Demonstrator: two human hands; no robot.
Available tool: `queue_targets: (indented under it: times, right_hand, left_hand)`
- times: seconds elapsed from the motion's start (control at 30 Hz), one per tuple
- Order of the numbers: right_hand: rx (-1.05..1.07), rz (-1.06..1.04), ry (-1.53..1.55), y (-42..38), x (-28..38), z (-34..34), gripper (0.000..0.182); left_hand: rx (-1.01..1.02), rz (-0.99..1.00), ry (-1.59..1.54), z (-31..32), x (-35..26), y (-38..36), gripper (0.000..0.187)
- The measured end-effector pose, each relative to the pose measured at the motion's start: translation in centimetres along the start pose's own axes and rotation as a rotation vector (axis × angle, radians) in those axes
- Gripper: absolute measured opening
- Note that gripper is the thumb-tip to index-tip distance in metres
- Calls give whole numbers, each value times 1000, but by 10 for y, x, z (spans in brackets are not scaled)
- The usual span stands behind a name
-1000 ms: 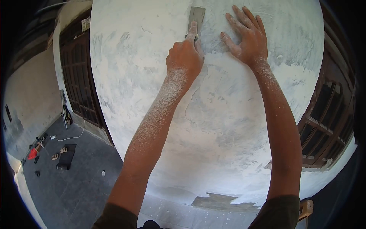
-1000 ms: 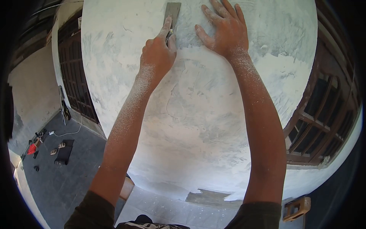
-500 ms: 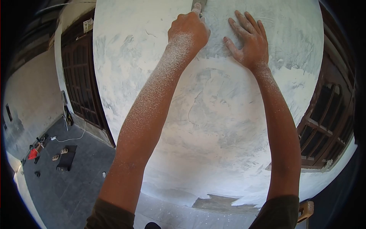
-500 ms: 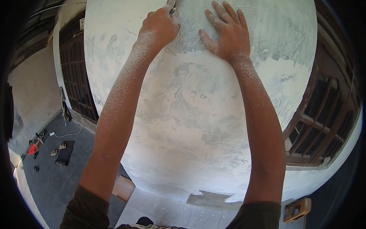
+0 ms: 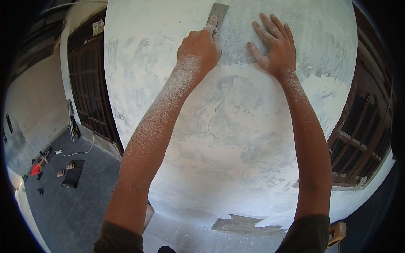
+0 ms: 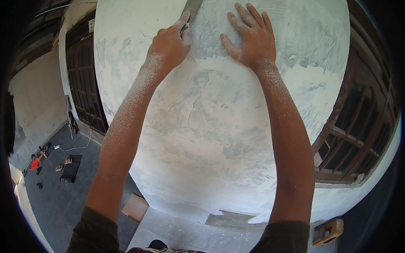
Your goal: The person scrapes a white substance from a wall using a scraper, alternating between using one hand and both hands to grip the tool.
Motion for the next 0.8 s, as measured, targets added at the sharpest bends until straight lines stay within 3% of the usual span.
queue_targets:
  times: [0.2, 0.3, 0.47, 0.67, 0.8]
  right_hand:
    - [-9, 5, 1, 0, -1, 2, 55]
    - [2, 11, -3, -1, 0, 2, 54]
    - [3, 15, 1, 0, 0, -1, 54]
    - [-8, 4, -1, -2, -2, 4, 55]
    - [-6, 22, -16, 1, -1, 3, 60]
  left_hand:
    - [7, 28, 72, -10, 0, 25, 48]
    - [-76, 138, 141, -13, -1, 40, 47]
    - [11, 244, 249, -22, 42, 29, 54]
    - [-55, 321, 363, -29, 27, 66, 45]
    - [-37, 480, 384, -41, 59, 70, 38]
Point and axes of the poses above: each hand's wrist, its own y-axis towards the middle knuckle, its own z-axis out of the palm, x = y × z, the point moved 3 cm from there along y, towards the middle knuckle, and after that the axes turned 10 degrees about -z, right-handed, at the moved point
